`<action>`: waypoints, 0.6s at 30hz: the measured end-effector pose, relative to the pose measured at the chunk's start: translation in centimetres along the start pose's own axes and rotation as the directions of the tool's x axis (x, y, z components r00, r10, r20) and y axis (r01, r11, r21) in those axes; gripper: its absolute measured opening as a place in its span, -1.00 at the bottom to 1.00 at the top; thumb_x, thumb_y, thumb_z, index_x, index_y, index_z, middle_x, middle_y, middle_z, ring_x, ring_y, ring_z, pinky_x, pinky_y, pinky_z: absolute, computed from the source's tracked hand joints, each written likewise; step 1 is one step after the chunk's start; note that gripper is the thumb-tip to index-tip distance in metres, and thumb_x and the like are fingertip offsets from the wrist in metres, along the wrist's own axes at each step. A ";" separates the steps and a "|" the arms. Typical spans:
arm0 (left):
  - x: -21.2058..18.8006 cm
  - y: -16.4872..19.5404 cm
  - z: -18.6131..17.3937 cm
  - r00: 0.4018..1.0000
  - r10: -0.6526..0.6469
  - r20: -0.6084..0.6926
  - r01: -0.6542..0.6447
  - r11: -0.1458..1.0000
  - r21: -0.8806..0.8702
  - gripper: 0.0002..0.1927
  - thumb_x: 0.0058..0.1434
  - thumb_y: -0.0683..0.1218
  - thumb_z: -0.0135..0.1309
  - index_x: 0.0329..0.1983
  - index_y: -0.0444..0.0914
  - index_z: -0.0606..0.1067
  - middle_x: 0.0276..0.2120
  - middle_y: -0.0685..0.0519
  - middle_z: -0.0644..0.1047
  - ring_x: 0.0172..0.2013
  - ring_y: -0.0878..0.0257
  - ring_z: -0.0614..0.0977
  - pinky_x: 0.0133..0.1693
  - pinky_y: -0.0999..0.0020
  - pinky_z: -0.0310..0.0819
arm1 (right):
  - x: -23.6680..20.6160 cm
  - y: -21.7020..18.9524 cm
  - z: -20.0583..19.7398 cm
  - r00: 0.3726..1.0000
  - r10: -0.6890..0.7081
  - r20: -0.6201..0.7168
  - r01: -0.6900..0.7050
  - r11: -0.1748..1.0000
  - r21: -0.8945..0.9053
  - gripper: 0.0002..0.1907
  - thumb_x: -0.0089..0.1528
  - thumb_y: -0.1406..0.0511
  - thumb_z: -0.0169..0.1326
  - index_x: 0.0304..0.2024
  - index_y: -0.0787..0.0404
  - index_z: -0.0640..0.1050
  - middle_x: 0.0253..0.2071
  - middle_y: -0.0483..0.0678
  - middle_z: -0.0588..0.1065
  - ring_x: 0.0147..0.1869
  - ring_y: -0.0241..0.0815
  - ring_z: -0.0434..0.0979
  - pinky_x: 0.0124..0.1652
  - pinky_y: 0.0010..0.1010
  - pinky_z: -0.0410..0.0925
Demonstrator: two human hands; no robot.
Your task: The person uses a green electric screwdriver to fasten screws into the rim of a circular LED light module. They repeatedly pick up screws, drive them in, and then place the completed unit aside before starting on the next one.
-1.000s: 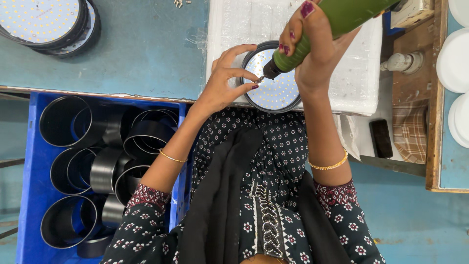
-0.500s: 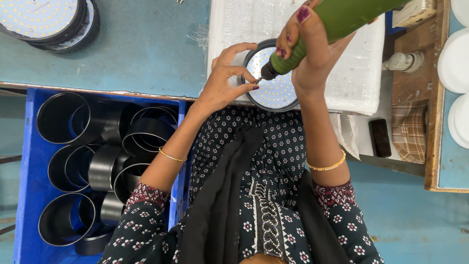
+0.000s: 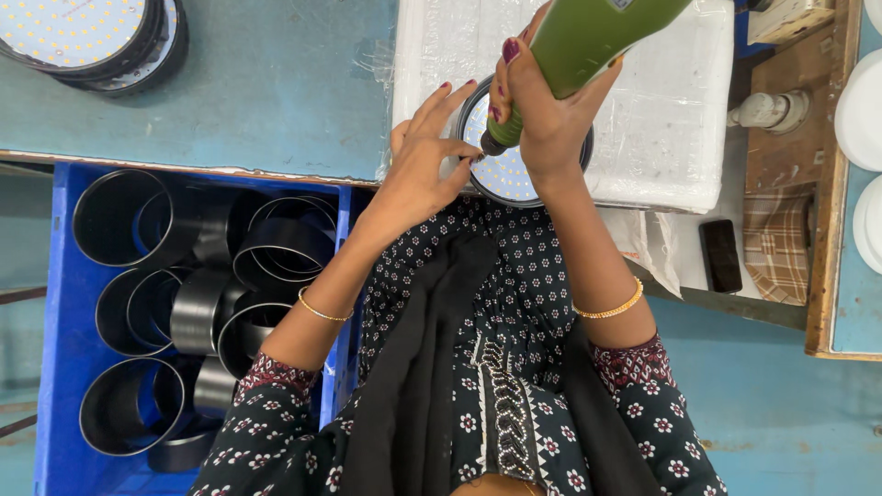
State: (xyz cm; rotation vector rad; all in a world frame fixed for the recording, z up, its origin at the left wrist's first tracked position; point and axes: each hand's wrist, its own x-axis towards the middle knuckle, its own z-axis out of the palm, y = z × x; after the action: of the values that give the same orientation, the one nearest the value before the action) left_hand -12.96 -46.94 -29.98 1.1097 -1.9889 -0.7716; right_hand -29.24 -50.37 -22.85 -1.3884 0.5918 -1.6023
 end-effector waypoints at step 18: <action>3.2 -1.2 0.5 0.954 -0.246 -0.173 0.196 0.945 -0.261 -0.58 0.27 -0.22 0.10 0.21 -0.32 0.45 -0.57 0.06 0.41 -0.55 0.30 0.45 -0.42 0.36 0.40 | 0.3 0.8 0.9 0.999 0.039 -0.009 -0.040 0.999 -0.025 -0.82 0.43 0.55 0.08 -0.08 0.38 0.32 -0.41 0.01 0.39 -0.54 -0.28 0.37 -0.52 -0.48 0.29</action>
State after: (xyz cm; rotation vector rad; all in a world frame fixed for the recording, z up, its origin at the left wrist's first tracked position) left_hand -14.00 -50.20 -30.26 1.2267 -1.5706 -0.9488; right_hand -28.10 -50.87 -23.11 -1.3803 0.6425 -1.5751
